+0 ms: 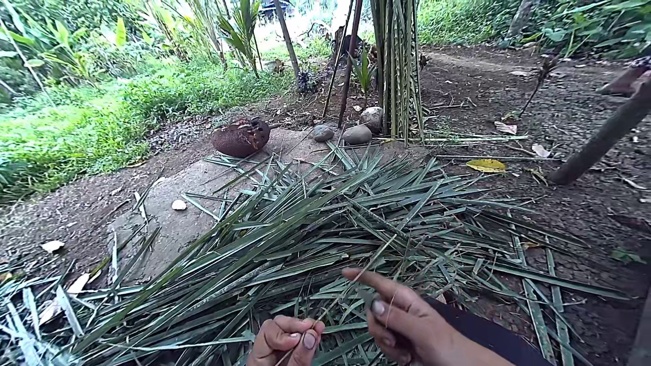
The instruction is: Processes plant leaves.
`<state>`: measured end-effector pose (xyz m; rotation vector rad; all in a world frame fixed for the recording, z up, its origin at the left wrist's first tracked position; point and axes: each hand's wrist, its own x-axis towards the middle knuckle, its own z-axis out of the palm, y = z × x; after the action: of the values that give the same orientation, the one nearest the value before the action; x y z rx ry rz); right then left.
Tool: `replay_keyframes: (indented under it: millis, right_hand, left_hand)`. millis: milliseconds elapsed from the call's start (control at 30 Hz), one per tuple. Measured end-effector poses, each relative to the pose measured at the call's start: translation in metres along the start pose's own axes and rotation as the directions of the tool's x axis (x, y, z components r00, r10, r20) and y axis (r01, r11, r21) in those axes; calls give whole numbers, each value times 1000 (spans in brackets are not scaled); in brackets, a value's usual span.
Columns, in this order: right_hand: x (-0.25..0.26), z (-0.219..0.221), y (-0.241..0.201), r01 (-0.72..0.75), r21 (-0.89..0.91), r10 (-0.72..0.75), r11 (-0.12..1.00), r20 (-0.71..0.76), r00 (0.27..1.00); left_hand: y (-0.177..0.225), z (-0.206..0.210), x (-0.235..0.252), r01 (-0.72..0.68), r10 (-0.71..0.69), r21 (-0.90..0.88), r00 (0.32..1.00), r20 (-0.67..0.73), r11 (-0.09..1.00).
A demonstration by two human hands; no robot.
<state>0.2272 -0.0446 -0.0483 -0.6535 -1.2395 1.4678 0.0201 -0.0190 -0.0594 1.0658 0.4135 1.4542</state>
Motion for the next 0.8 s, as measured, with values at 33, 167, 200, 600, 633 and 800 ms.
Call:
replay_keyframes:
  millis: [33, 167, 200, 600, 633, 800]
  right_hand:
    - [0, 3, 3, -13, 18, 13, 1000, 25, 1000]
    - [1, 10, 16, 33, 71, -37, 997, 61, 997]
    - [2, 8, 15, 52, 70, -55, 996, 44, 998]
    - [0, -58, -38, 337, 85, -213, 938, -626, 750]
    - [-1, -63, -39, 349, 67, -220, 935, -664, 715]
    - [-6, -60, -33, 271, 42, -181, 962, -644, 743]
  left_hand:
    - [0, 1, 0, 5, -5, -5, 1000, 12, 1000]
    - [1, 4, -3, 118, -117, -95, 993, 17, 989]
    - [1, 5, -3, 142, -141, -109, 990, 18, 984]
    - [14, -15, 6, 131, -133, -28, 987, -85, 991]
    - [16, -21, 9, 107, -104, 18, 990, -98, 994]
    - [38, -53, 21, -88, 127, 216, 977, -171, 973]
